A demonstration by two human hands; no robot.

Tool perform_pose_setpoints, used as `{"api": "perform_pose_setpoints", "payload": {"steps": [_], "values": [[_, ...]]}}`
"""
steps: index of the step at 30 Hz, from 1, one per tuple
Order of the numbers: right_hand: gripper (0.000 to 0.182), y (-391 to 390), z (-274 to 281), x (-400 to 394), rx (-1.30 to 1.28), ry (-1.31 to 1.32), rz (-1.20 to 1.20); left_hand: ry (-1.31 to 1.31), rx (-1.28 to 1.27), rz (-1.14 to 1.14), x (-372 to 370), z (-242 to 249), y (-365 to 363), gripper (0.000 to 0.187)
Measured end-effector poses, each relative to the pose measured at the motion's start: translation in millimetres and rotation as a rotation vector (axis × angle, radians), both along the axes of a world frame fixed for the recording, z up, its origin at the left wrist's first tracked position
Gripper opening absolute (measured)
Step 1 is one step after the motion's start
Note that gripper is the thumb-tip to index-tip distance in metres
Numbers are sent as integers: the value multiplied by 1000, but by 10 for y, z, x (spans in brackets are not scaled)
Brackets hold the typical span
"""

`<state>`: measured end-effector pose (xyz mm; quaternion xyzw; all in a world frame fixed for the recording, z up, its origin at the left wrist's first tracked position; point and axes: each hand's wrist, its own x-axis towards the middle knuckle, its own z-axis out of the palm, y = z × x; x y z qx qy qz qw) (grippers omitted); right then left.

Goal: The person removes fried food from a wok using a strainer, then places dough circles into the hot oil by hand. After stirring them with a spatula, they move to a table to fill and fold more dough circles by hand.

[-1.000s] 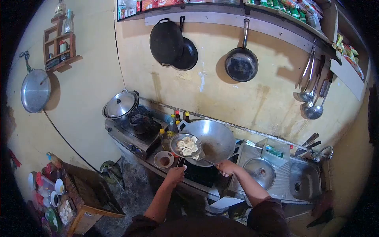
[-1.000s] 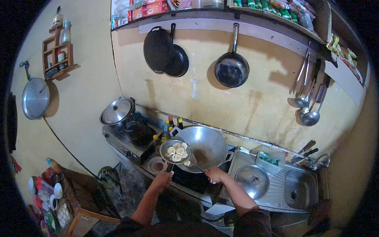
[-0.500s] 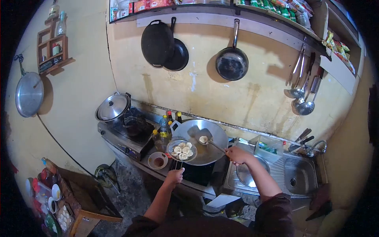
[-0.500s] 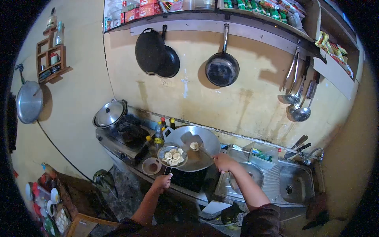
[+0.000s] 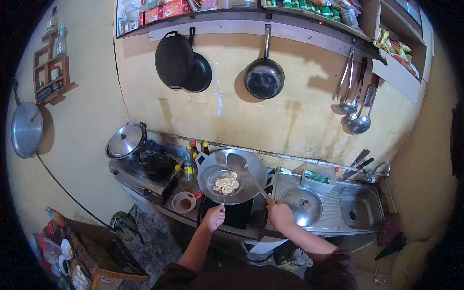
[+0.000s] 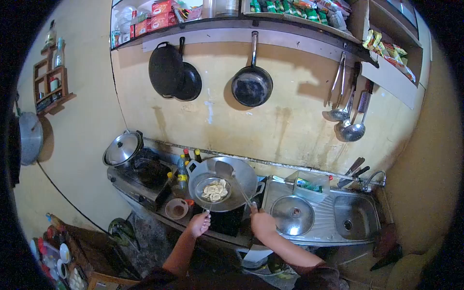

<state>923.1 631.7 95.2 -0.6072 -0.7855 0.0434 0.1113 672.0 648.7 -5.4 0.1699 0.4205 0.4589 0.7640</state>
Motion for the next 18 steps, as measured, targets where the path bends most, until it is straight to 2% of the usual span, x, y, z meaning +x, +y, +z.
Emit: {"api": "perform_pose_setpoints", "payload": {"steps": [6, 8, 11, 14, 18], "values": [[36, -162, -284, 273, 118, 36, 28, 70, 14, 23, 11, 74, 159, 22], [35, -164, -401, 278, 211, 141, 19, 92, 13, 23, 41, 173, 168, 24], [33, -136, -424, 294, 205, 208, 23, 86, 24, 43, 66, 164, 214, 17], [40, -146, -414, 303, 161, 139, -28, 64, 3, 48, 72, 193, 224, 17], [40, -97, -628, 445, 141, 199, -17, 125, 10, 30, 32, 105, 309, 18]]}}
